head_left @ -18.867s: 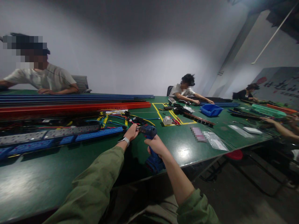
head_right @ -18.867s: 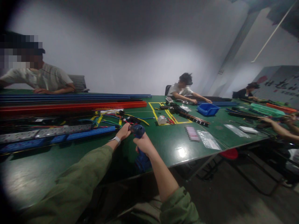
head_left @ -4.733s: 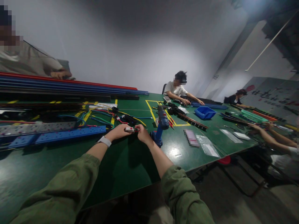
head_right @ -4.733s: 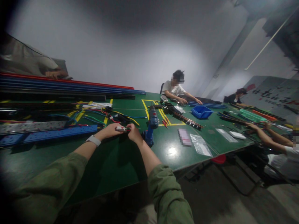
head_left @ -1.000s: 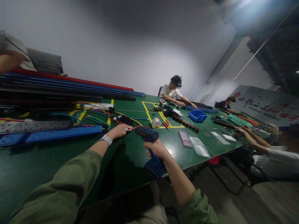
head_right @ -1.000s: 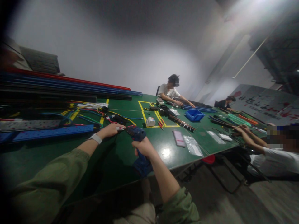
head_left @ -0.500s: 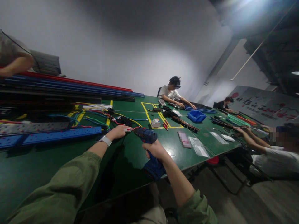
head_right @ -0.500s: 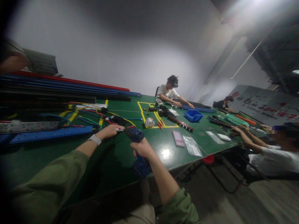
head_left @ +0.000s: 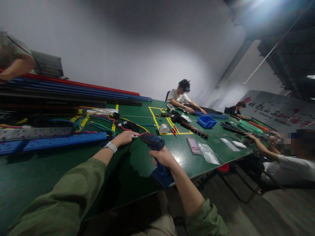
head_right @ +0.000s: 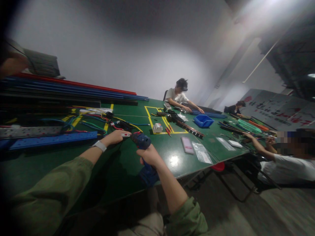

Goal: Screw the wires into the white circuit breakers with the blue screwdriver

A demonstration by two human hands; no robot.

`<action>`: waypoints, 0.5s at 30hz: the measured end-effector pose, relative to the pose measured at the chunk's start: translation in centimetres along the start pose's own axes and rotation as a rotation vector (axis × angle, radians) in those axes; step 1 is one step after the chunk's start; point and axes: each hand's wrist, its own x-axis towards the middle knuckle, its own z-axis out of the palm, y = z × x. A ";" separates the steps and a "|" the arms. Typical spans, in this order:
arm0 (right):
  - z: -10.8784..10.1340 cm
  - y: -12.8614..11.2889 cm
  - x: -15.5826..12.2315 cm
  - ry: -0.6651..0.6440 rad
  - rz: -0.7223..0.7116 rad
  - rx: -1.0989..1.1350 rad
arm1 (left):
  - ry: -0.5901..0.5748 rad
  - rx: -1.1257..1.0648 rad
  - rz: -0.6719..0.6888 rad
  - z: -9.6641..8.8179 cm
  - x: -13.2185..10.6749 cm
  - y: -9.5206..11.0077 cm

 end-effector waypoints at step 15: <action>-0.1 -0.3 -0.1 0.012 0.037 0.039 | 0.001 0.013 -0.008 0.1 0.0 -0.2</action>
